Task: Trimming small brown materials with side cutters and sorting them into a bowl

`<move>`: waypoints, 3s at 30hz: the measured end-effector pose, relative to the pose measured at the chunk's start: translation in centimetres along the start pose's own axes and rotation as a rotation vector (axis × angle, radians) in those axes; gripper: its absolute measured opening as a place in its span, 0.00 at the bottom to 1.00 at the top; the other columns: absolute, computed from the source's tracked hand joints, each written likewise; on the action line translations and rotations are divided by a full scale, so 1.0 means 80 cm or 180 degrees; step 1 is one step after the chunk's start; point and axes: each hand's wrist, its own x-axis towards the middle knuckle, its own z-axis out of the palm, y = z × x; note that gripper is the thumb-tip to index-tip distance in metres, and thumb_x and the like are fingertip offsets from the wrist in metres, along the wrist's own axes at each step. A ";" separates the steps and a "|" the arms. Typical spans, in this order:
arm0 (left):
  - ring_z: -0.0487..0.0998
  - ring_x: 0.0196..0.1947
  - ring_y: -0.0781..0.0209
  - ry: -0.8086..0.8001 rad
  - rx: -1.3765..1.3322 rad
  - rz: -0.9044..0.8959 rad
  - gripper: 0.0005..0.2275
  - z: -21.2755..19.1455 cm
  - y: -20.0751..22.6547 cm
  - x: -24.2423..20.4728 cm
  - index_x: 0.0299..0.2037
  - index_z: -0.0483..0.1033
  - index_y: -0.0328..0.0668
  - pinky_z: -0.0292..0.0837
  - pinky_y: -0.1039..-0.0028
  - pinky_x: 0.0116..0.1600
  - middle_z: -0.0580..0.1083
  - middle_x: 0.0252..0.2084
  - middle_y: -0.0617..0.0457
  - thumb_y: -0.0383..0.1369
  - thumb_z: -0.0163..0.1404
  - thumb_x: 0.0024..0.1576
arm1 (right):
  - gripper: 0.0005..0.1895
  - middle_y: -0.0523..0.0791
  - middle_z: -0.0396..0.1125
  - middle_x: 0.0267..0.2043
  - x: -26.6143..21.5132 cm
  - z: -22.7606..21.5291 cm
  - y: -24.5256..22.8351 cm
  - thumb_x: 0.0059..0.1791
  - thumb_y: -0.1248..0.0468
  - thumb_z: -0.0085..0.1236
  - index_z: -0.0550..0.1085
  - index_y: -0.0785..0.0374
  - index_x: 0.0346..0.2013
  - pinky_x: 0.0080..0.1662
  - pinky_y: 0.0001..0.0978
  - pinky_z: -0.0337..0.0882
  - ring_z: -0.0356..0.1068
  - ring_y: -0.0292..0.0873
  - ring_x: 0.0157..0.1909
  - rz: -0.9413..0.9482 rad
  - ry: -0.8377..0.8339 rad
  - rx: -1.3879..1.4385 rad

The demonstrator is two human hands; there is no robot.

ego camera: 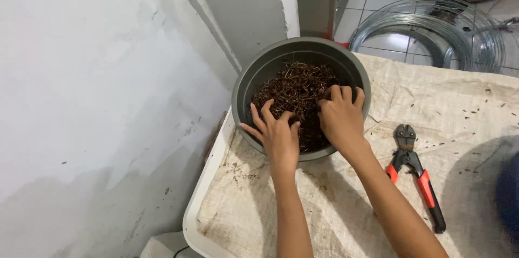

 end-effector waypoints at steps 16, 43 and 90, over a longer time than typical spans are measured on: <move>0.44 0.74 0.37 -0.0361 -0.0121 -0.0170 0.07 0.022 -0.004 0.004 0.38 0.77 0.53 0.18 0.26 0.68 0.59 0.65 0.52 0.39 0.58 0.54 | 0.07 0.45 0.65 0.60 -0.003 -0.052 0.014 0.52 0.57 0.56 0.78 0.54 0.39 0.69 0.58 0.47 0.55 0.55 0.69 -0.0154 -0.0139 0.1910; 0.39 0.75 0.32 -0.0715 -0.2524 -0.0812 0.08 0.006 0.010 0.015 0.40 0.80 0.39 0.17 0.32 0.70 0.57 0.67 0.45 0.35 0.53 0.62 | 0.07 0.49 0.67 0.59 -0.015 -0.090 0.033 0.50 0.67 0.60 0.80 0.60 0.43 0.65 0.52 0.61 0.64 0.56 0.66 -0.0407 -0.0031 0.3549; 0.35 0.76 0.29 -0.0568 -0.1118 0.0592 0.03 0.043 0.182 -0.059 0.26 0.78 0.40 0.18 0.26 0.66 0.56 0.71 0.40 0.28 0.58 0.49 | 0.28 0.56 0.72 0.42 -0.185 -0.081 0.152 0.51 0.41 0.50 0.71 0.63 0.46 0.51 0.58 0.73 0.73 0.61 0.51 0.1546 -0.0794 0.0670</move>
